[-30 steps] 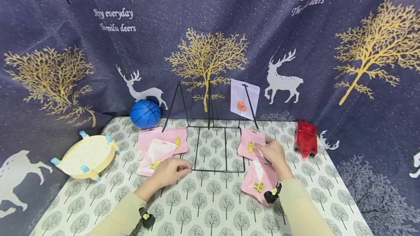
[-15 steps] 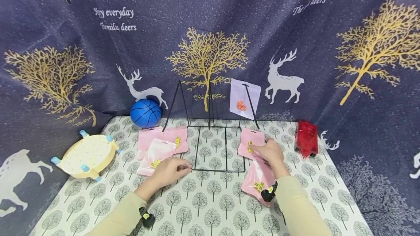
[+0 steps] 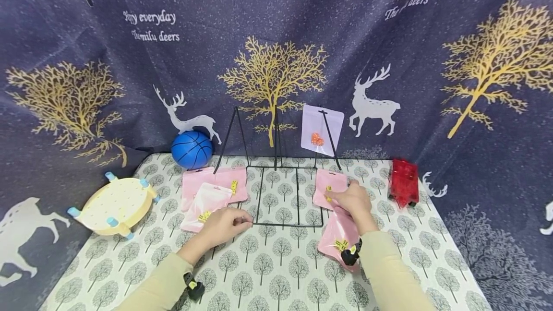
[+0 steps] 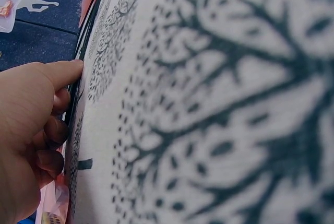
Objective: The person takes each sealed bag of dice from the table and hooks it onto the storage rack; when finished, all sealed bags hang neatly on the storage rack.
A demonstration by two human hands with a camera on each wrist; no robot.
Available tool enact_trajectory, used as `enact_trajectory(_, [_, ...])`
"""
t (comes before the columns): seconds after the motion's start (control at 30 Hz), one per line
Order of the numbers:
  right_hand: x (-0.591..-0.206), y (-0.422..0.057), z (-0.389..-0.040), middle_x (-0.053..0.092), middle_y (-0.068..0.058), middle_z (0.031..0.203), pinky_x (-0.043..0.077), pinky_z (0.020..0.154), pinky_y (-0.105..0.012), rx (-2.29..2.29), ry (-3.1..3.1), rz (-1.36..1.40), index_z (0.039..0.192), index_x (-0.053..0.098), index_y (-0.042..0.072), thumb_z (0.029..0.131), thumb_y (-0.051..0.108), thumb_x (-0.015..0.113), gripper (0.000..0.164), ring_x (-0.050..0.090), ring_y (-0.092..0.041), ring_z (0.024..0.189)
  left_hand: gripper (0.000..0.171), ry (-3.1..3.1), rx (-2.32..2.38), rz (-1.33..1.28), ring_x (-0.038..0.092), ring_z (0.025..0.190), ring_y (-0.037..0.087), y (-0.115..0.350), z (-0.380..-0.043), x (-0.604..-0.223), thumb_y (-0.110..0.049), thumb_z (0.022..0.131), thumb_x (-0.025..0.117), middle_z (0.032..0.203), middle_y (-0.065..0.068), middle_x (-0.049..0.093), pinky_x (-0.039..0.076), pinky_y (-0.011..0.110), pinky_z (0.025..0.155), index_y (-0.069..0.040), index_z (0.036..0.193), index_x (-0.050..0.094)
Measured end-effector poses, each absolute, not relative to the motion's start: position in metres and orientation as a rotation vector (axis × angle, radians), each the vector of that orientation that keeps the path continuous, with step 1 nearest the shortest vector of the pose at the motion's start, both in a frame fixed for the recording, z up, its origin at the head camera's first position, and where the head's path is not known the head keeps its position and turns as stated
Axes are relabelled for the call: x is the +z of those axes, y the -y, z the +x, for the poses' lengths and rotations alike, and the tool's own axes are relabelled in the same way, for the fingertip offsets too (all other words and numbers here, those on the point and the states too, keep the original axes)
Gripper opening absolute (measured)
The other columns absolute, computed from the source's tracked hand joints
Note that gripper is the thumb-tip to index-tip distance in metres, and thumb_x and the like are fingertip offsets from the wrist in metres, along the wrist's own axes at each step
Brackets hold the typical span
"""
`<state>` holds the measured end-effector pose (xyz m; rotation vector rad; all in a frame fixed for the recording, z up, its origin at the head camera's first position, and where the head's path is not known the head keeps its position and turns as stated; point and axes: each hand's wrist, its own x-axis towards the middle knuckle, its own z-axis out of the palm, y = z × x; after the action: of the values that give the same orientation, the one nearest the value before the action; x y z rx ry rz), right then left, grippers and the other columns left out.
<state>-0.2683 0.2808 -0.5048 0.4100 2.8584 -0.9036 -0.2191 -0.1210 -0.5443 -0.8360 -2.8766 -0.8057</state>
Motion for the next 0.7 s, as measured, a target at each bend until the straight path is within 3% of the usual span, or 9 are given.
enact_trajectory(0.23, [-0.5035,-0.2797,-0.2699,0.045,-0.029,0.136,0.036,0.095,-0.059,-0.881,-2.890,0.393,0.149,0.022,0.003,0.070,0.063,0.073,0.112,0.045,-0.050,0.117,0.006,2.873,-0.801,-0.830,0.043,0.049,0.002,0.1210,-0.2194,-0.5450,-0.041,0.088,0.067,0.058,-0.022,0.049,0.036,0.024,0.043,-0.037,0.092,0.070])
enact_trajectory(0.7, [-0.5050,-0.2832,-0.2646,0.045,-0.030,0.134,0.036,0.096,-0.058,-1.089,-2.829,0.378,0.148,0.018,-0.001,0.069,0.046,0.081,0.112,0.047,-0.047,0.113,0.008,2.882,-0.823,-0.839,0.043,0.049,0.003,0.1208,-0.2187,-0.5437,-0.040,0.088,0.067,0.058,-0.021,0.049,0.036,0.024,0.043,-0.035,0.093,0.070])
